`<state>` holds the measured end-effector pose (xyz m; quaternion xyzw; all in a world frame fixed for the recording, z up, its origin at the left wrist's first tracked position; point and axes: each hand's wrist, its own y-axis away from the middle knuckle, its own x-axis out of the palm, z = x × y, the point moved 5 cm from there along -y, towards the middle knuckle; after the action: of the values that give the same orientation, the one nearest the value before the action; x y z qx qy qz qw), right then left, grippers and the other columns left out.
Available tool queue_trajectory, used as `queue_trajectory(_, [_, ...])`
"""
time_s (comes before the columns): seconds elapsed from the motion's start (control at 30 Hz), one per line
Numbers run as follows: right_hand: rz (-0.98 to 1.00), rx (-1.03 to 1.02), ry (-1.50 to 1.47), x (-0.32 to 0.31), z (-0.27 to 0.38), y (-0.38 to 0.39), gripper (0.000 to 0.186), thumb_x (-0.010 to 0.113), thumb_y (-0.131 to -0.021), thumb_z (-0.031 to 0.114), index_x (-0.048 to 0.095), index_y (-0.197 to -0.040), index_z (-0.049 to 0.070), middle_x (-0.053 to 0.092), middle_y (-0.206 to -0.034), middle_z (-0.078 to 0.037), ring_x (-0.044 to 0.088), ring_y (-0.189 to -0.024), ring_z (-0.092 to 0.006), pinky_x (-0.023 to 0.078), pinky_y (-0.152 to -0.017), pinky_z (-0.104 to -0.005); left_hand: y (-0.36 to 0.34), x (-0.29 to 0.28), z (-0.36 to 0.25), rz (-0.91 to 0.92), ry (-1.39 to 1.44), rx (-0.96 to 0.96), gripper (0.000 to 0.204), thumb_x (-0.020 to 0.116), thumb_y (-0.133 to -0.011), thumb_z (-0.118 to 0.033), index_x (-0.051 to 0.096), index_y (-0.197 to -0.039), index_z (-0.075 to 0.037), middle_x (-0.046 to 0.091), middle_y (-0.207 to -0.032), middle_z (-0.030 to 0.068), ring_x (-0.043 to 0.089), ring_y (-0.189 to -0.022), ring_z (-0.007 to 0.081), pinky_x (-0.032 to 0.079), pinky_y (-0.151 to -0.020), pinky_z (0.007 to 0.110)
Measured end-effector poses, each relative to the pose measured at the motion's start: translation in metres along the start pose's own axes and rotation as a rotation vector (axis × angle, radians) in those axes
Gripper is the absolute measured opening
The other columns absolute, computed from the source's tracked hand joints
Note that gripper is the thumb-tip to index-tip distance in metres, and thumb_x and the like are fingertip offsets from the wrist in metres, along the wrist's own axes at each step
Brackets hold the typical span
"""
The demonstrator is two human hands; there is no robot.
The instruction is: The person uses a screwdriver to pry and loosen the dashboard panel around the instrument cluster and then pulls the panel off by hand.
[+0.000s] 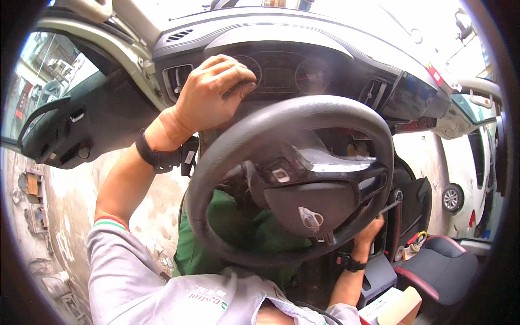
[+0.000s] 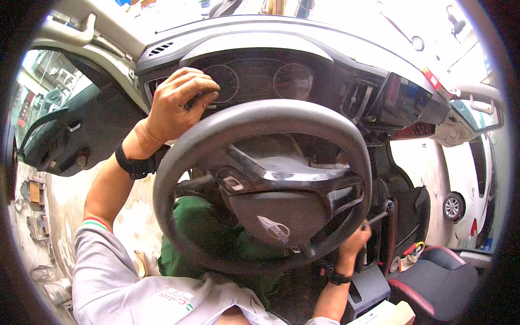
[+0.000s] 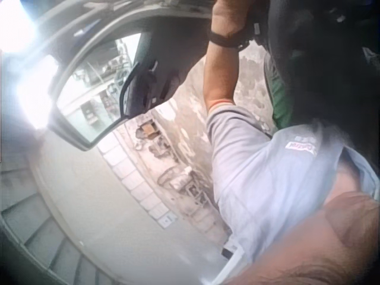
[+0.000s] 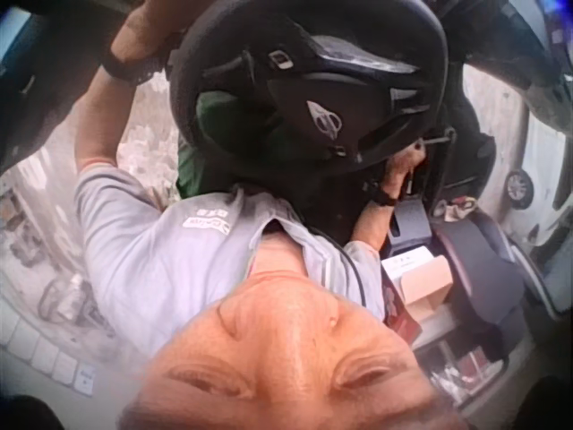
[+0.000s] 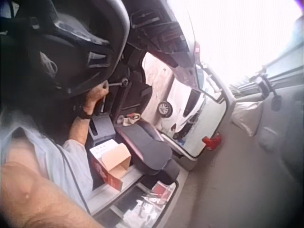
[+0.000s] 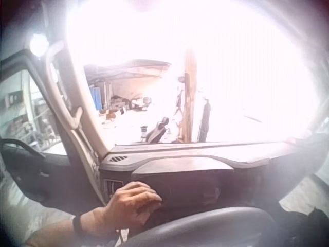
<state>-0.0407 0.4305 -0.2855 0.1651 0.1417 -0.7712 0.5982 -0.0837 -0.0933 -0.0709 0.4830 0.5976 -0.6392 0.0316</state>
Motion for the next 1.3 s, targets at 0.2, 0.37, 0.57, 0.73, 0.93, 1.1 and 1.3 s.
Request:
queue_trajectory(0.2, [-0.094,-0.28,-0.127,-0.014,0.158,-0.005,0.04,0.05,-0.109,0.029,0.055,-0.077,0.006,0.054,-0.071,-0.001,0.044,-0.063,-0.0093,0.035,-0.06,-0.0257,0.019,-0.011,0.059,0.038,0.391,-0.533,0.031,0.068,-0.101,-0.028,0.073,-0.11,0.001,0.075,-0.1,0.0087,0.065,-0.092,0.008,0.054,-0.082,0.025])
queue_trajectory(0.37, [-0.111,-0.491,0.118,0.014,0.232,0.016,0.031,0.05,-0.109,0.027,0.064,-0.094,0.003,0.061,-0.086,-0.001,0.05,-0.073,-0.0085,0.039,-0.066,-0.0236,-0.028,-0.069,0.076,-0.263,0.473,-0.253,0.029,0.055,-0.107,-0.027,0.073,-0.111,-0.006,0.076,-0.102,0.0066,0.07,-0.092,0.014,0.057,-0.079,0.027])
queue_trajectory(0.57, [-0.11,-0.566,0.135,0.036,0.26,0.025,0.027,0.051,-0.108,0.022,0.064,-0.099,0.001,0.064,-0.094,-0.002,0.052,-0.079,-0.0096,0.042,-0.071,-0.0239,0.047,0.038,0.025,0.547,-0.212,-0.069,0.037,0.075,-0.087,-0.031,0.067,-0.111,-0.003,0.068,-0.103,0.012,0.065,-0.099,0.0285,0.051,-0.095,0.038])
queue_trajectory(0.73, [-0.071,-0.745,0.246,0.072,0.308,0.019,0.025,0.056,-0.106,0.019,0.064,-0.094,-0.002,0.065,-0.087,-0.006,0.058,-0.081,-0.014,0.047,-0.075,-0.0287,0.103,0.094,0.044,0.403,-0.514,-0.021,0.034,0.062,-0.089,-0.022,0.062,-0.116,-0.002,0.065,-0.108,0.0123,0.062,-0.104,0.0299,0.046,-0.101,0.042])
queue_trajectory(0.93, [-0.23,-0.982,0.439,0.088,0.33,0.001,0.018,0.061,-0.1,0.011,0.062,-0.087,-0.001,0.061,-0.072,-0.014,0.057,-0.061,-0.0269,0.043,-0.059,-0.0376,0.095,0.128,0.054,0.46,-0.532,-0.229,0.033,0.059,-0.087,-0.016,0.061,-0.118,-0.004,0.064,-0.106,0.0149,0.065,-0.1,0.0324,0.049,-0.095,0.045])
queue_trajectory(1.1, [-0.27,-1.085,0.472,0.091,0.323,0.004,0.017,0.063,-0.098,0.01,0.061,-0.084,0.0,0.059,-0.071,-0.013,0.057,-0.061,-0.0295,0.045,-0.059,-0.0386,0.09,0.126,0.057,0.485,-0.372,-0.404,0.038,0.064,-0.081,-0.014,0.063,-0.118,-0.007,0.065,-0.106,0.0164,0.066,-0.098,0.036,0.051,-0.091,0.046])
queue_trajectory(1.3, [-0.316,-1.187,0.518,0.089,0.318,0.004,0.015,0.064,-0.096,0.008,0.06,-0.084,0.001,0.059,-0.074,-0.013,0.059,-0.064,-0.0318,0.045,-0.06,-0.0396,0.087,0.127,0.051,0.431,-0.261,-0.53,0.034,0.068,-0.075,-0.01,0.067,-0.108,-0.007,0.067,-0.105,0.0178,0.066,-0.099,0.037,0.052,-0.09,0.047])
